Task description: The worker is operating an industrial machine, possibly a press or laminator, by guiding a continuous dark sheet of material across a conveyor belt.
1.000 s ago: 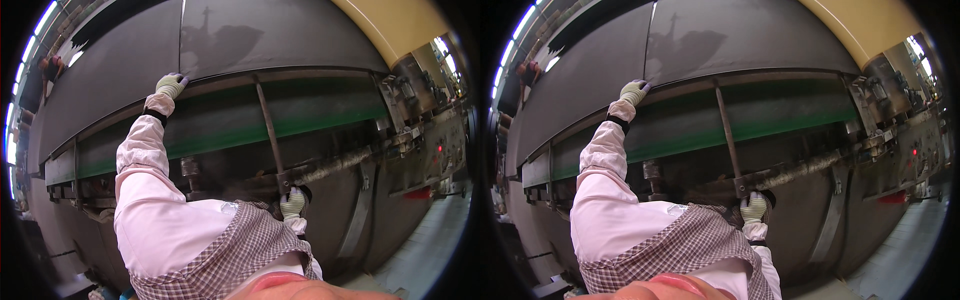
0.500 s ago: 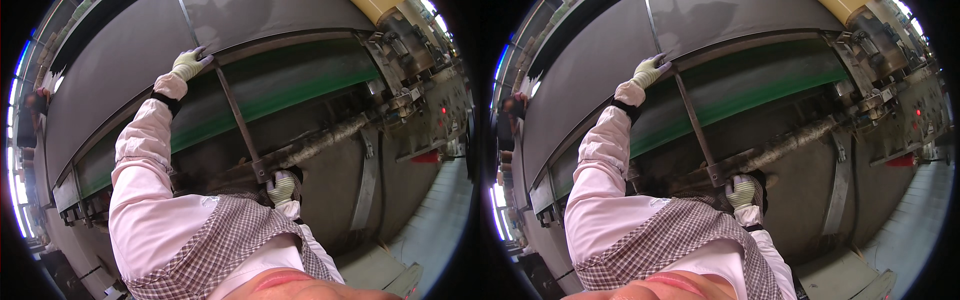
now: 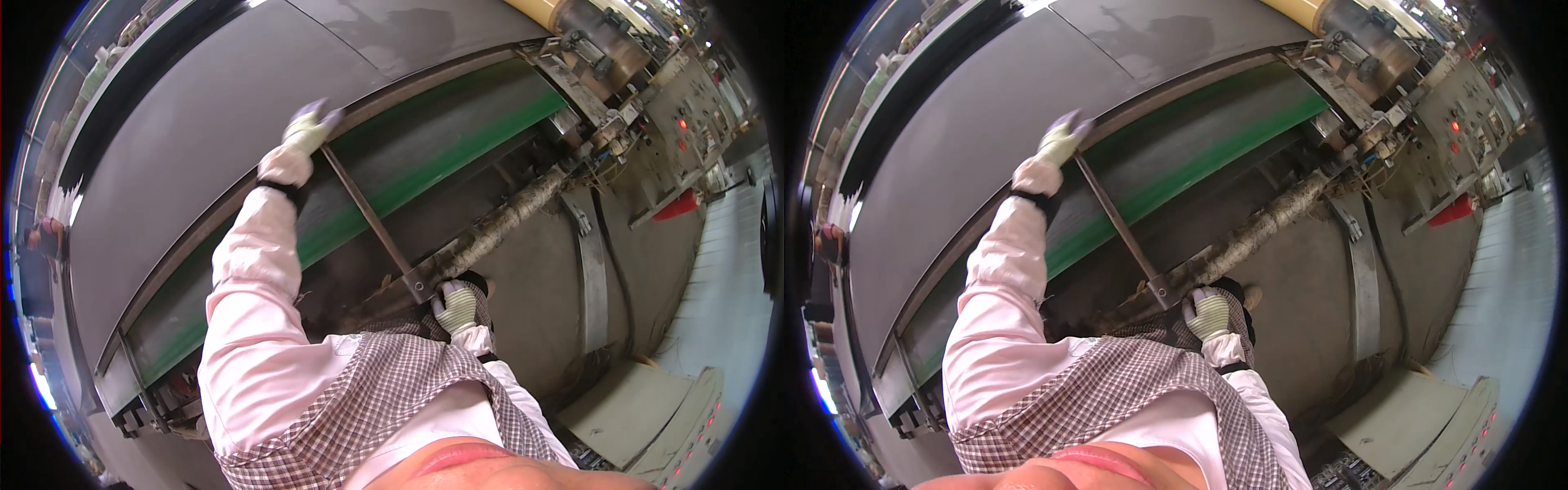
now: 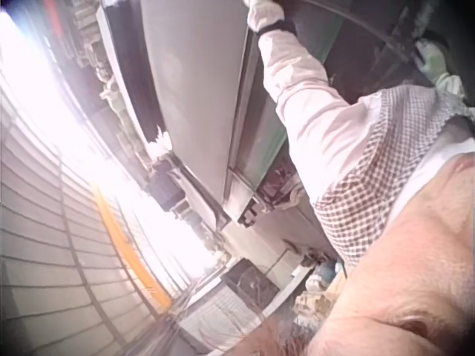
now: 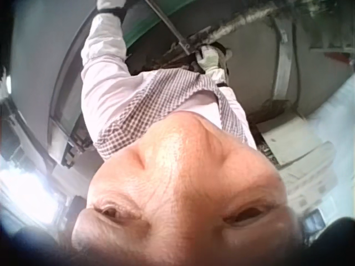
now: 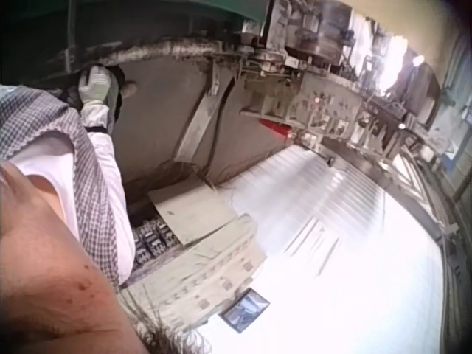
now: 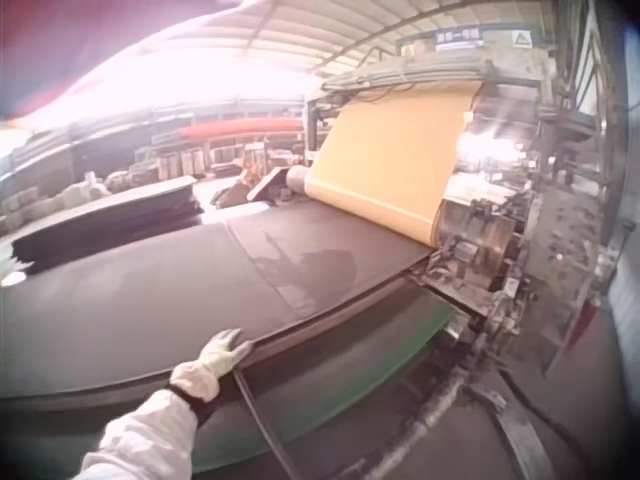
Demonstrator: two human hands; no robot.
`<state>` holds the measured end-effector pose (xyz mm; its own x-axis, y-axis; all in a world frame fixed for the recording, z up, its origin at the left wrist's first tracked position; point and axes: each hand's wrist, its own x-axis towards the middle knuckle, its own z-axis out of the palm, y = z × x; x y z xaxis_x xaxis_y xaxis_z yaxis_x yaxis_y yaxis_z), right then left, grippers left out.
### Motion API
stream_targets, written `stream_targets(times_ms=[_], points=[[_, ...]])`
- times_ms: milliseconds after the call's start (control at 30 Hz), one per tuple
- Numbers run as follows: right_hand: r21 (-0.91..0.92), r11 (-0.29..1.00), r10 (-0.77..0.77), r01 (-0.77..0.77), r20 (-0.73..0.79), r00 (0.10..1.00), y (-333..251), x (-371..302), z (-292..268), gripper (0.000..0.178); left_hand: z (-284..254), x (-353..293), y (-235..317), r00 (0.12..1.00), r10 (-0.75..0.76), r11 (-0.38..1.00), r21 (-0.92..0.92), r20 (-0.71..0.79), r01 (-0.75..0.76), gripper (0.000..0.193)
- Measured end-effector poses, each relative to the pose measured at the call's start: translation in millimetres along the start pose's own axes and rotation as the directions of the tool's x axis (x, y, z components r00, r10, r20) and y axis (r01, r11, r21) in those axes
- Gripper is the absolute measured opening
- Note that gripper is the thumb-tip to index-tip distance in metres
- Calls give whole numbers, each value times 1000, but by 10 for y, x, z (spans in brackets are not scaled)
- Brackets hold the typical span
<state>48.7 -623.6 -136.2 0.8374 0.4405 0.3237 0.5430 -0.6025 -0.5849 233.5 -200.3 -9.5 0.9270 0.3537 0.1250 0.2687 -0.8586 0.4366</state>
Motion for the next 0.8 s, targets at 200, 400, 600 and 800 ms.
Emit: stream_targets(times_ms=[200,400,600,800], points=[[-60,998,18,-19,-18,1000,29,-42,20,18,-1082,-1170,-2080,790,-578,744,264,-204,613,66],[-89,994,58,-57,8,998,-13,-20,52,20,-1067,-1421,-1862,911,-367,852,326,-188,411,57],[-139,990,34,-33,4,999,-18,-28,38,22,-859,-998,-980,963,-270,883,391,-25,258,68],[-129,992,-6,2,-32,999,13,-40,61,22,-590,-533,-328,973,-209,904,399,98,154,80]])
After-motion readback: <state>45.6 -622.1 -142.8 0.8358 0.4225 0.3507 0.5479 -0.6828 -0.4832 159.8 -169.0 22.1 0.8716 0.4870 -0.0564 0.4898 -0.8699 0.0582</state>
